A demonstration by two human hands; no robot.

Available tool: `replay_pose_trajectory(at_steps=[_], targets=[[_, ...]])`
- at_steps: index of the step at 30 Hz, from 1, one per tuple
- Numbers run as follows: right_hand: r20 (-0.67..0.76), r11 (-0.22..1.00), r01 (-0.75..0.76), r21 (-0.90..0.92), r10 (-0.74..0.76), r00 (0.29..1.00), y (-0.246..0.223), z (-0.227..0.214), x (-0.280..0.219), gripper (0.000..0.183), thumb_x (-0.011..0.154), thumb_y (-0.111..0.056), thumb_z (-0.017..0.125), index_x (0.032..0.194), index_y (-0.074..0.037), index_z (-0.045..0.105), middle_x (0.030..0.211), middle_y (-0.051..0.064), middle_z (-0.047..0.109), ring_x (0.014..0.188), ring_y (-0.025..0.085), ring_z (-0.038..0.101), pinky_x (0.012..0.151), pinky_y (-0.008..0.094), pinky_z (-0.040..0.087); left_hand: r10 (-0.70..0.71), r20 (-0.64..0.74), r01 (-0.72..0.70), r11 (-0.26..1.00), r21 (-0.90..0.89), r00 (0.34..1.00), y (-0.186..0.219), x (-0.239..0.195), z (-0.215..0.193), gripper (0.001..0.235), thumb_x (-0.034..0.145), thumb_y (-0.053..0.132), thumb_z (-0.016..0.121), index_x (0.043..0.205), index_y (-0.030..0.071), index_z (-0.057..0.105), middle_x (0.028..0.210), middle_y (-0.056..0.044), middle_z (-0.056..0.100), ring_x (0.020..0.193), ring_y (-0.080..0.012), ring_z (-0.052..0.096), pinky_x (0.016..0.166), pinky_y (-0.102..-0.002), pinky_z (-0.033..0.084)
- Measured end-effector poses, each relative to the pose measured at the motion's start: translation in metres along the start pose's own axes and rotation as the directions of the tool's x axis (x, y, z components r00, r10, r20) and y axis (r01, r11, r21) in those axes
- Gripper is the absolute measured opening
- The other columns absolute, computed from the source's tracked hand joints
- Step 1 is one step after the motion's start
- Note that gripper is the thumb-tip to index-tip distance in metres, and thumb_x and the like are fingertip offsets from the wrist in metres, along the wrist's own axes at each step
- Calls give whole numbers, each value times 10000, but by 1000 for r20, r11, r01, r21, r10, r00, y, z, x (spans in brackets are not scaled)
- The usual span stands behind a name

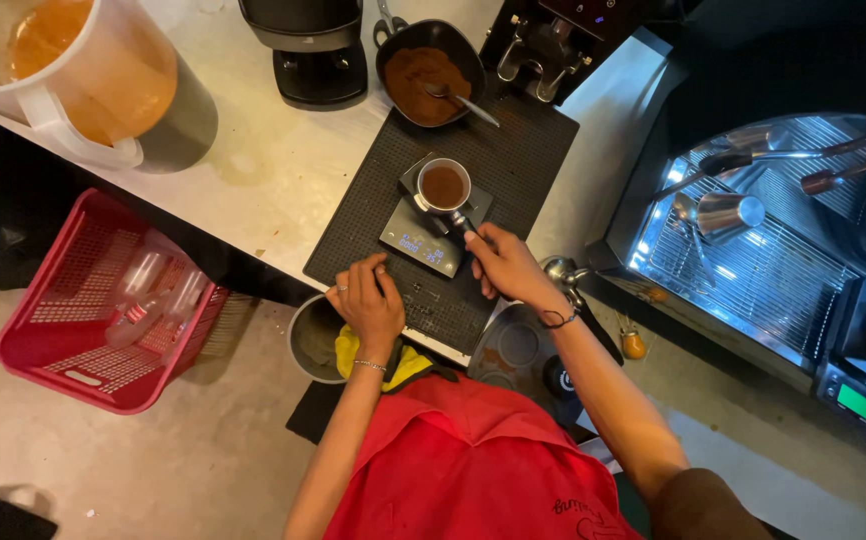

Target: The person prepares espresso by wiping a portafilter with a cloth, scooping coffee grounds into it, and leveling the grounds with a tamper. They then lock the portafilter into the espresso machine and operate the controls to brew the coffee. The process is repeated for a second shot.

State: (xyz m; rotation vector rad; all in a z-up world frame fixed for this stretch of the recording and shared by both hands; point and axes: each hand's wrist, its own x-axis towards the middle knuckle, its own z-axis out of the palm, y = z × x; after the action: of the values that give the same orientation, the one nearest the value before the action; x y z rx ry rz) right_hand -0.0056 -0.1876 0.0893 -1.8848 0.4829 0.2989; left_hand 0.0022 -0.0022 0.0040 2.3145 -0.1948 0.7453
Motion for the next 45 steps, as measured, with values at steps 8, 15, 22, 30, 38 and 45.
replay_pose_trajectory(at_steps=[8, 15, 22, 30, 38, 45], targets=[[15, 965, -3, -261, 8, 1000, 4, -27, 3, 332, 971, -361, 465, 996, -72, 627, 845, 263, 632, 798, 403, 618, 668, 521, 478, 5, -5, -5, 1000, -4, 1000, -2, -2, 0, 160, 865, 91, 538, 933, 218, 605, 759, 71, 539, 733, -158, 538, 728, -299, 326], [-55, 997, -72, -15, 71, 996, 22, -34, 11, 314, 977, -332, 448, 1032, -70, 613, 843, 152, 663, 718, 211, 626, 538, 310, 551, 8, -6, -8, 1000, 11, 1000, 1, 1, -3, 158, 867, 93, 533, 928, 220, 603, 755, 70, 534, 727, -157, 536, 719, -295, 326], [-46, 990, -79, 114, 85, 995, 23, -37, 6, 303, 980, -304, 453, 1081, -46, 578, 835, 144, 645, 661, 185, 631, 518, 299, 557, 12, -9, -12, 1000, 16, 1000, 1, 2, -2, 159, 864, 91, 538, 930, 221, 603, 753, 72, 527, 728, -154, 531, 723, -294, 324], [-176, 955, 0, 298, 55, 983, 25, -47, 38, 361, 953, -260, 546, 1217, -28, 463, 929, 175, 635, 737, 220, 655, 570, 323, 594, -4, -4, 4, 1000, 11, 1000, 1, 0, 0, 165, 863, 87, 539, 929, 223, 604, 750, 79, 529, 723, -151, 528, 718, -297, 314], [-253, 880, 56, 472, 75, 965, -13, -41, 101, 626, 879, -200, 645, 1364, 9, 310, 992, 130, 616, 671, 143, 655, 489, 214, 593, 2, -12, -1, 1000, 20, 1000, -1, 2, -1, 158, 862, 99, 545, 930, 225, 610, 764, 77, 549, 732, -153, 536, 724, -306, 325], [-292, 899, 15, 437, 126, 948, -1, -29, 159, 490, 795, -153, 741, 1183, 51, 522, 798, 80, 586, 534, 149, 652, 417, 238, 592, -20, 0, 20, 1000, 6, 1000, -4, 0, 2, 164, 863, 100, 534, 923, 230, 611, 743, 84, 540, 730, -145, 542, 724, -296, 325]])
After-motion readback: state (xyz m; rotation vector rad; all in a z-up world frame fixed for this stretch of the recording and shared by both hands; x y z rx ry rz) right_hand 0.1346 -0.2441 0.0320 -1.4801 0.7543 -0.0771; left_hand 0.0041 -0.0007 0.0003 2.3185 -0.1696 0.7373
